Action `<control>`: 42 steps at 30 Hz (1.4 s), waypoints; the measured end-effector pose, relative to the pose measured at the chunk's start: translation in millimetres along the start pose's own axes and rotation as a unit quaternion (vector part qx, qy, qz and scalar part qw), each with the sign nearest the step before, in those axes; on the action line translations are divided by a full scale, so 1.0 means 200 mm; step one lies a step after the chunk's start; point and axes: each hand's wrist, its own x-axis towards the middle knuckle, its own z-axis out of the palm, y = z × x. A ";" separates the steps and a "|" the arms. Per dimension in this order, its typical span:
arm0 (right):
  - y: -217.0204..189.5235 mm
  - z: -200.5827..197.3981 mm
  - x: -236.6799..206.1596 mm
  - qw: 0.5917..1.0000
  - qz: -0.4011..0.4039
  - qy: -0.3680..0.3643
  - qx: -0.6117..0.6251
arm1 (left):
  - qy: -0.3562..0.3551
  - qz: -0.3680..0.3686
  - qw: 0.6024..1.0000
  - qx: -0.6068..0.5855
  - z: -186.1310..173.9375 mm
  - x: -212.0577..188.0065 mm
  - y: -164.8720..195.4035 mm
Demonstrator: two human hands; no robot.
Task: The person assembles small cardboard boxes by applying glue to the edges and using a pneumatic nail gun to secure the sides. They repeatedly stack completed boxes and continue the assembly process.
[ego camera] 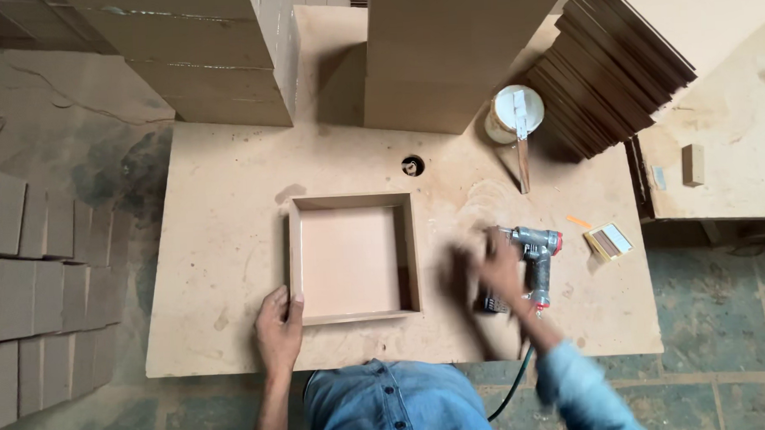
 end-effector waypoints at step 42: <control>0.15 -0.04 -0.38 0.899 -0.378 -0.219 -0.035 | -0.012 -0.086 0.955 0.283 -0.04 0.20 0.17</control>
